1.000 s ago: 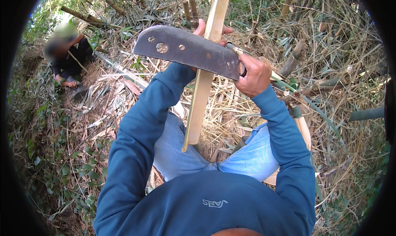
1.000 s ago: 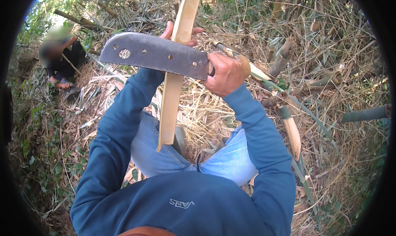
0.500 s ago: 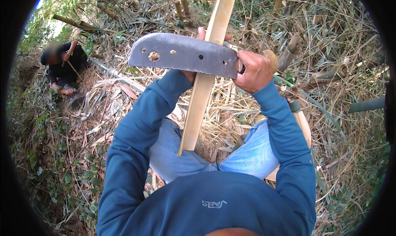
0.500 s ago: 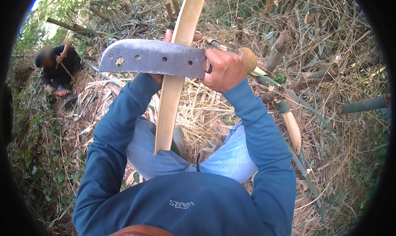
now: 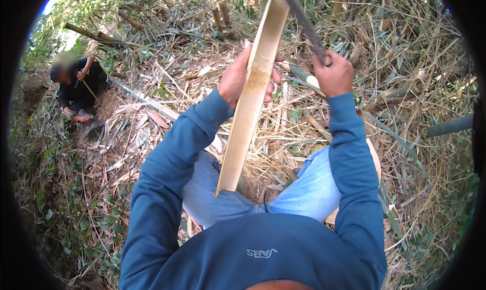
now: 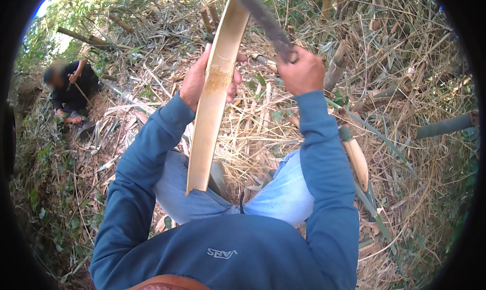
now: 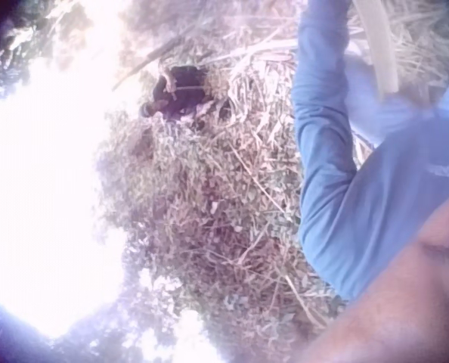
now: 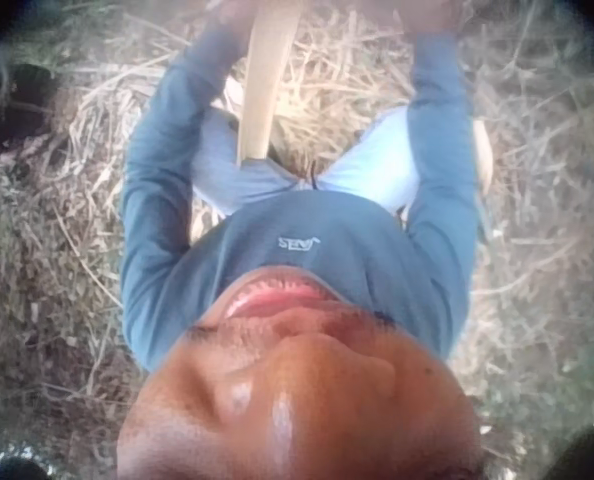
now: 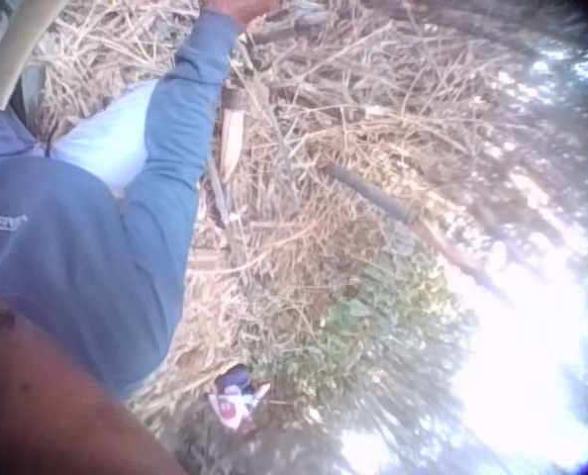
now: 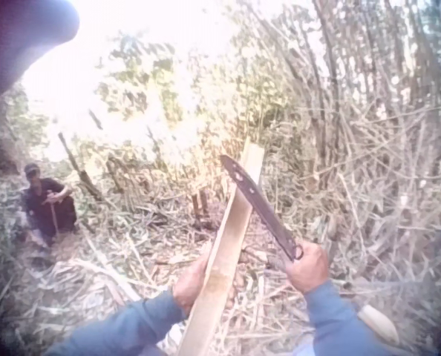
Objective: The person uses a machete to split a long bamboo stalk into thinner strips. They hold the bamboo with one hand and repeatedly strike it with the machete to separate the layers.
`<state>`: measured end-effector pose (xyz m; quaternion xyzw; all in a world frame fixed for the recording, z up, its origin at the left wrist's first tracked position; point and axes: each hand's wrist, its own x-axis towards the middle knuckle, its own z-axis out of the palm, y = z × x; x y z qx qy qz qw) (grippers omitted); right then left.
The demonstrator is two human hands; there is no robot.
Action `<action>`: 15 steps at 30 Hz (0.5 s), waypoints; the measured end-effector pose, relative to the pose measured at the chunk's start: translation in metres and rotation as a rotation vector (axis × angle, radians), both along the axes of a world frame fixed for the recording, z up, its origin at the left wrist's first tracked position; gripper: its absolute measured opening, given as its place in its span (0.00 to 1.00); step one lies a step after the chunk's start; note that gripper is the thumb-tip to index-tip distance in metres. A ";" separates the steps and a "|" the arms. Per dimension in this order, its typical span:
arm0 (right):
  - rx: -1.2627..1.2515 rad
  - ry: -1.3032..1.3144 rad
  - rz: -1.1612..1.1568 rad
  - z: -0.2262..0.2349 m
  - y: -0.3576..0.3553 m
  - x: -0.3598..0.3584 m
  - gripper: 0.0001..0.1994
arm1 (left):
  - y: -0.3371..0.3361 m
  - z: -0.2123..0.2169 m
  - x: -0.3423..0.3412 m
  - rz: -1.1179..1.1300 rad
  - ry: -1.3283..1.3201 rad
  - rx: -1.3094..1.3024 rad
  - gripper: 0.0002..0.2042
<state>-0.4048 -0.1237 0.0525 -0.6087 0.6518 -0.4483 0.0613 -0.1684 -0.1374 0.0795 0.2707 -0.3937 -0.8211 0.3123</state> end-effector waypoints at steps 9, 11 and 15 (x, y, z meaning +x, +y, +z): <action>0.223 -0.579 0.277 0.001 0.030 0.004 0.13 | -0.023 -0.005 0.015 0.200 -0.058 -0.156 0.34; 0.210 -0.661 0.342 0.009 0.033 0.020 0.12 | -0.020 -0.009 0.008 0.203 -0.096 -0.177 0.34; 0.102 -0.798 0.430 0.018 0.030 0.049 0.10 | -0.010 -0.012 -0.013 0.200 -0.179 -0.211 0.35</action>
